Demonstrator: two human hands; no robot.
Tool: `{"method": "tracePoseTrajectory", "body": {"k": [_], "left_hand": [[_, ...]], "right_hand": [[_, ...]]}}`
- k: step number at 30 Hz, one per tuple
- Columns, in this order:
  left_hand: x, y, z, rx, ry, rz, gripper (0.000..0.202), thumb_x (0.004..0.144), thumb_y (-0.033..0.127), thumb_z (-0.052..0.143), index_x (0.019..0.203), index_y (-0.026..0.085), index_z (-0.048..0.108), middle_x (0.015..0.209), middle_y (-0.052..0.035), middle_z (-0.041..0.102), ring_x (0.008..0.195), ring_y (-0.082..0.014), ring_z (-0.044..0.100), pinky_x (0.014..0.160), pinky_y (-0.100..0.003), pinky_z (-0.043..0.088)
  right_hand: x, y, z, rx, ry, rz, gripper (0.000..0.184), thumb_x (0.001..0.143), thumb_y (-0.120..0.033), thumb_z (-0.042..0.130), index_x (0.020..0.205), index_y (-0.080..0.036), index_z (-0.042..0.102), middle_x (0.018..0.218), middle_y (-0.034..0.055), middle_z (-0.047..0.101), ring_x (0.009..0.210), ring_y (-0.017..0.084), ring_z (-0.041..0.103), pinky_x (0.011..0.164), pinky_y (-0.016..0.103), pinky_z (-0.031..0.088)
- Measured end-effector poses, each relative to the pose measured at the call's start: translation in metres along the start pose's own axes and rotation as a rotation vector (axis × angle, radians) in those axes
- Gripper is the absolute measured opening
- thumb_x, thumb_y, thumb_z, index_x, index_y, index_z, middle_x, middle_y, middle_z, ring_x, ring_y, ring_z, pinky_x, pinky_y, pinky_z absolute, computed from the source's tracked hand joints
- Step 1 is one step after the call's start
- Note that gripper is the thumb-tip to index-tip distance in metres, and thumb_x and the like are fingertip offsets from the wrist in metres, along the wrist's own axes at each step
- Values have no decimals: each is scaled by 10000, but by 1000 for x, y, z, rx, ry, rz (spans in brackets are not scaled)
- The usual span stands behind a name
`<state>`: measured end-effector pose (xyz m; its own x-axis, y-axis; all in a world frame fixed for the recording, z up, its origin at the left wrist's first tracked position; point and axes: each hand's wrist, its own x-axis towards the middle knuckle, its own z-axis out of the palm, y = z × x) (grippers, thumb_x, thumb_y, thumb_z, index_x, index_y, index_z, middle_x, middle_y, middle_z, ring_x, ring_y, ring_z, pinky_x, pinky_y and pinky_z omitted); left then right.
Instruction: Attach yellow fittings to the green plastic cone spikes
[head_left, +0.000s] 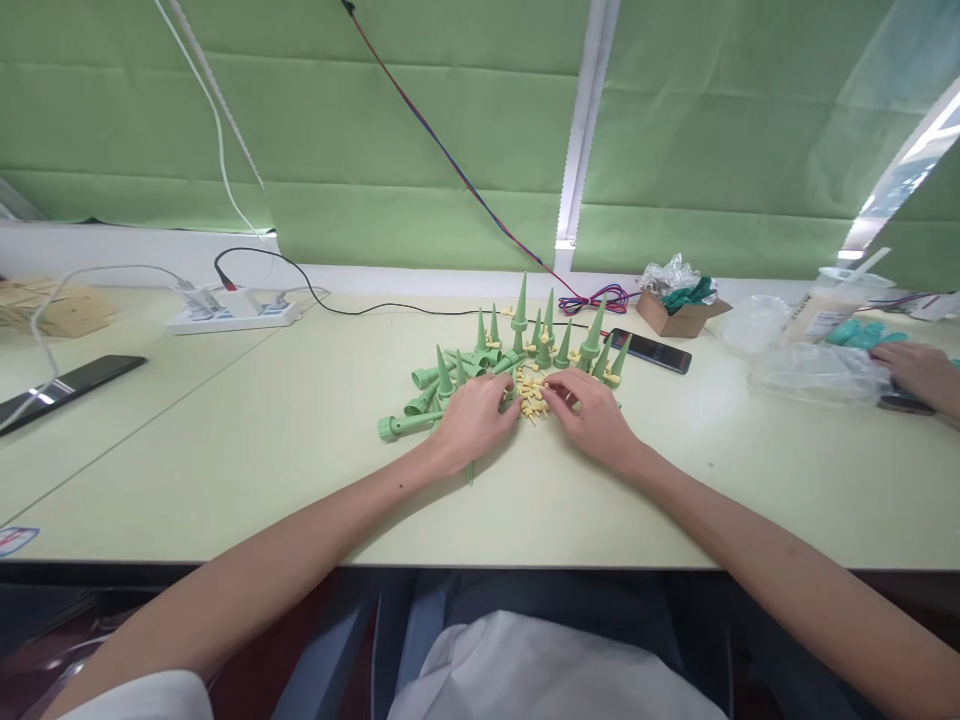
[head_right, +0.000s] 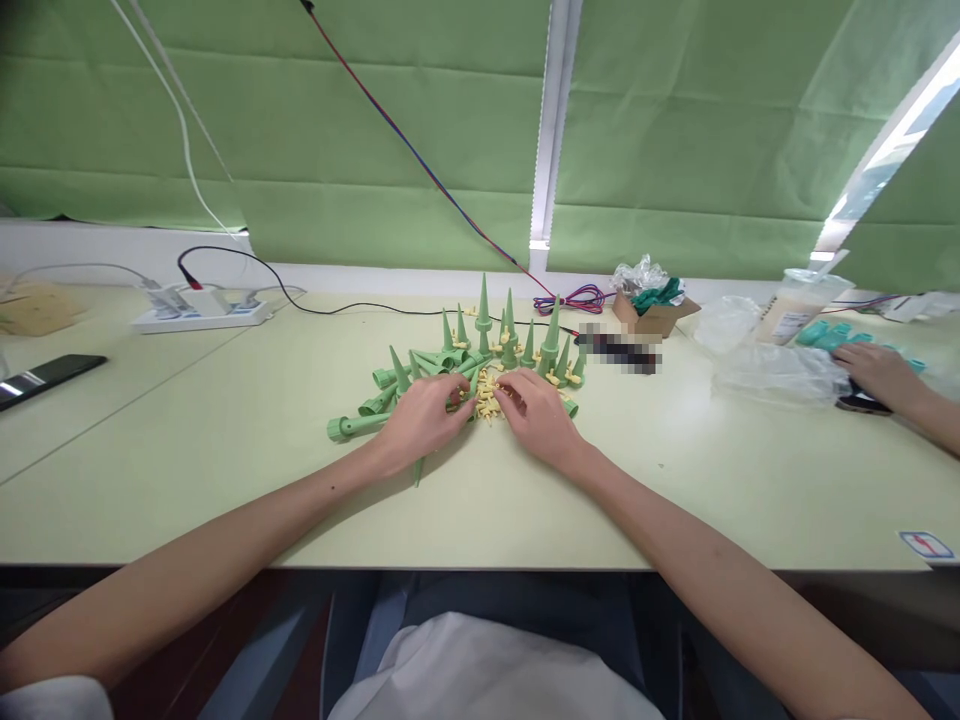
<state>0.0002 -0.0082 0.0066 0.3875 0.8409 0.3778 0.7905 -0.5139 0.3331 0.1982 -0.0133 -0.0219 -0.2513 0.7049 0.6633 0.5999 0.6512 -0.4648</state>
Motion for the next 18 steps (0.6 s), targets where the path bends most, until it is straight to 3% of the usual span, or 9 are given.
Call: {"method": "tracePoseTrajectory", "body": {"k": [10,18], "left_hand": [[-2,2,2,112,-53,29,148,923,341,541,875,209,585,737,-50,665,643,-235,624,513,-293,288],[-4,3,4,-62,22,32,190,939,329,540,1048,195,620,984,-82,724,838,-260,683,644,-323,442]], "right_hand": [[0,0,0,18,-16,38,149,988,-288,528,941,-192,632,895,93,682,779,217,617,685,356,518],[2,-1,-1,40,-14,57,165,991,-291,524,912,-195,633,882,80,686,792,209,612,681,340,497]]}}
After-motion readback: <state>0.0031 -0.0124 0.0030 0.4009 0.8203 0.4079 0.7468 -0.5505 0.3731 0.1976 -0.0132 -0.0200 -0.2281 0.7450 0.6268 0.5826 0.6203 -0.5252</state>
